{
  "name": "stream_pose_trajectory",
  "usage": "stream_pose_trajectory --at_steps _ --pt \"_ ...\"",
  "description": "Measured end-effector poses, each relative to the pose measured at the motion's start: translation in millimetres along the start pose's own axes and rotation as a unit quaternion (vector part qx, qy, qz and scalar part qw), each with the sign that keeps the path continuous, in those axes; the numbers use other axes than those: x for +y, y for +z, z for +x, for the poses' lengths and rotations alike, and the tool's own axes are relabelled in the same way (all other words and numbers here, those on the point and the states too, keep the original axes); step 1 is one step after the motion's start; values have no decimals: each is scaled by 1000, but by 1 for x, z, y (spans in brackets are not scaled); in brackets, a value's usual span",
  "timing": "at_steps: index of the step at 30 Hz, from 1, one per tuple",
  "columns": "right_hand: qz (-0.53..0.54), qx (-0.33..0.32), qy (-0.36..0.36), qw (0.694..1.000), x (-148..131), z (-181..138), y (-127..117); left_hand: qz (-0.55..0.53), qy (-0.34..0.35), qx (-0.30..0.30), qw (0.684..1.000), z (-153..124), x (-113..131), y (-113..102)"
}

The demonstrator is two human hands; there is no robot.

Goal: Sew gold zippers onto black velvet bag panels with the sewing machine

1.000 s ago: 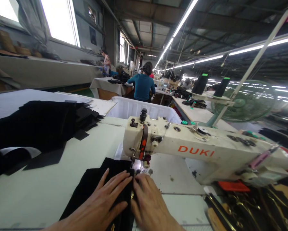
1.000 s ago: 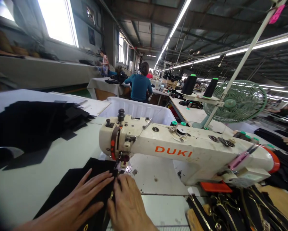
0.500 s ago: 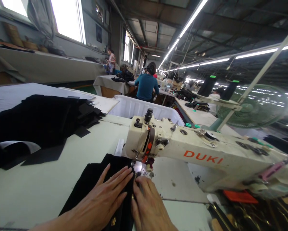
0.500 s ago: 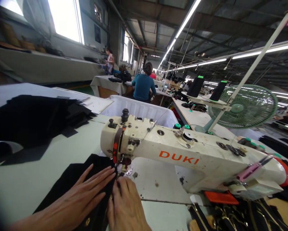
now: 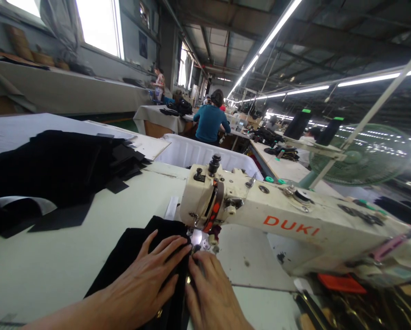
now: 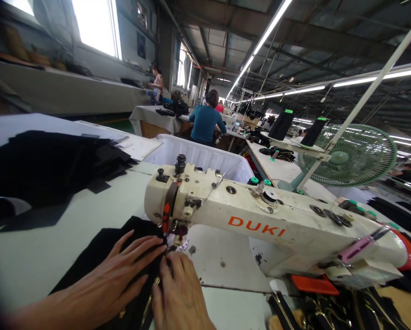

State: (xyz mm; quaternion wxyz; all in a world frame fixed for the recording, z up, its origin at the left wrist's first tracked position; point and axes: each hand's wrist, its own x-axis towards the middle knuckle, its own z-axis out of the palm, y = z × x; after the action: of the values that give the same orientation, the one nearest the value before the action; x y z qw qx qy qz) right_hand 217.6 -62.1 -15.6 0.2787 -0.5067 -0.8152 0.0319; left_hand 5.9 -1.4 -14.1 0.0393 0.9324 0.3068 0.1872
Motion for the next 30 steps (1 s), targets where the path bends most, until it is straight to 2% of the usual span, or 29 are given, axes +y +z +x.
stream_pose_trajectory --at_steps 3,8,13,16,19,24,30 --pt "28 -26 24 999 5 10 -10 -7 -3 -10 1000 -2 -4 5" --pt "-44 -61 16 997 14 18 -12 -10 -1 -1 1000 -3 0 3" --pt "-120 -31 -21 992 19 21 -3 9 10 14 1000 1 0 2" --pt "-141 -24 -14 990 23 26 3 10 11 9 1000 7 -6 0" --pt "-135 -7 -11 991 26 27 8 2 13 -1 1000 9 -10 1" --pt "-107 -4 -54 993 30 22 15 -2 -2 -10 1000 8 -11 6" --pt "-116 3 -38 993 31 19 19 0 4 10 1000 8 -12 9"
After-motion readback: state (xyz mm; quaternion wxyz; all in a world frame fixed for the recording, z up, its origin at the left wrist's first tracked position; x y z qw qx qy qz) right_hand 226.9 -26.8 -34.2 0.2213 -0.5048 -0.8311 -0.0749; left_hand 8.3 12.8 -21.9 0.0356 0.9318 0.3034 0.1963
